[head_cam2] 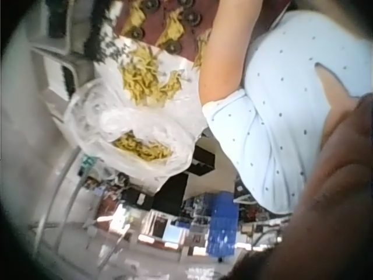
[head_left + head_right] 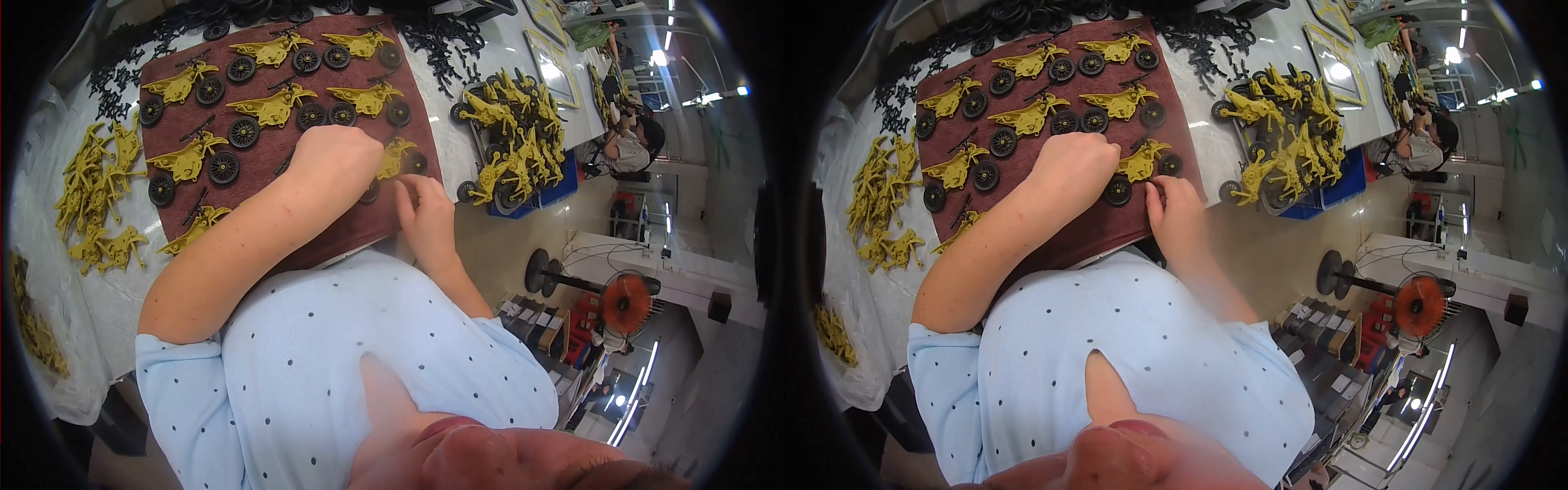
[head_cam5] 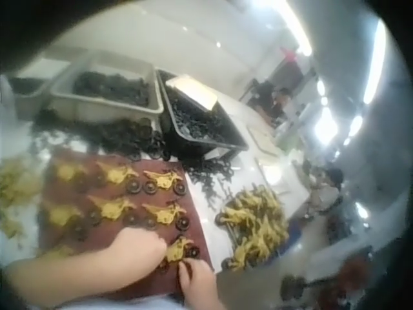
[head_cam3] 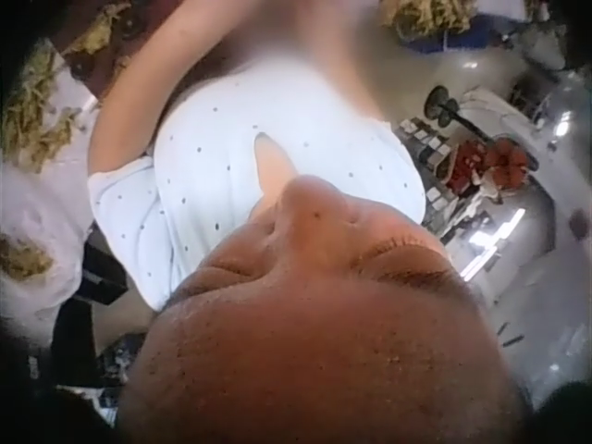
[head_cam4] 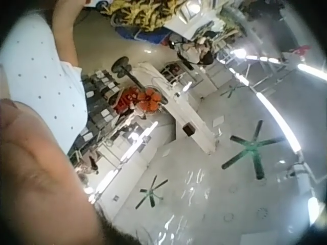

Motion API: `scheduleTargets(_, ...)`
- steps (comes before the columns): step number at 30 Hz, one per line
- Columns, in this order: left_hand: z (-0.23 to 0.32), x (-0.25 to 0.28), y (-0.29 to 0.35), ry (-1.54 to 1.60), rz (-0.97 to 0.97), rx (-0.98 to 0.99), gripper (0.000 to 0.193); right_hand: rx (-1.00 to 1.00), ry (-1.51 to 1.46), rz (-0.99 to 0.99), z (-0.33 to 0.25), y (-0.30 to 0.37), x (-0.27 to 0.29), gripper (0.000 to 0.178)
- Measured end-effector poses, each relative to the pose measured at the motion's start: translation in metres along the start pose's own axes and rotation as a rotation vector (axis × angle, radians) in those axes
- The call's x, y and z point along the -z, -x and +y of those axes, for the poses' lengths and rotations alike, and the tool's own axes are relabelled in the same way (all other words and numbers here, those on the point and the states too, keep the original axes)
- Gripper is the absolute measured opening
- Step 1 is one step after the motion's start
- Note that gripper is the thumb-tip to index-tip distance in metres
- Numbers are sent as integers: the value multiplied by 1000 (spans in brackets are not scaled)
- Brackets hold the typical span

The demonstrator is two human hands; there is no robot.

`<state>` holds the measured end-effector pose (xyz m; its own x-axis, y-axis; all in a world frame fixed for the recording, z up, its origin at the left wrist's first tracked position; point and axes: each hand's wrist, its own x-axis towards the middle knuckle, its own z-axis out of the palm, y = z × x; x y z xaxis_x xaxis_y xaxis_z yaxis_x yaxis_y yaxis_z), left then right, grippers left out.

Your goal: The person assembles small yellow toy motorcycle parts and black wheels by hand on a work surface.

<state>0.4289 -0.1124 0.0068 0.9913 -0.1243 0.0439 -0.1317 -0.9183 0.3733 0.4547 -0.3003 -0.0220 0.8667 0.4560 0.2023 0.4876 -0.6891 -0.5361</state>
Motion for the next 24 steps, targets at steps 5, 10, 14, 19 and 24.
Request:
scheduleTargets(5, 0, -5, 8, -13, -48, -40, 13, 112, 184, -55, 1, -6, -1, 5)
scheduleTargets(10, 2, -10, 7, -9, -44, -33, 20, 106, 197, -116, 1, -15, -3, 6)
scheduleTargets(14, 3, -7, 3, -8, -100, -79, 16, -19, 282, -257, -2, -26, -1, 8)
scheduleTargets(19, 1, 3, 1, -8, -107, -104, 13, 20, 454, -273, -15, -23, 2, 6)
scheduleTargets(24, -14, 4, 2, 107, 3, 70, 15, 76, 367, -211, -18, -16, 8, 8)
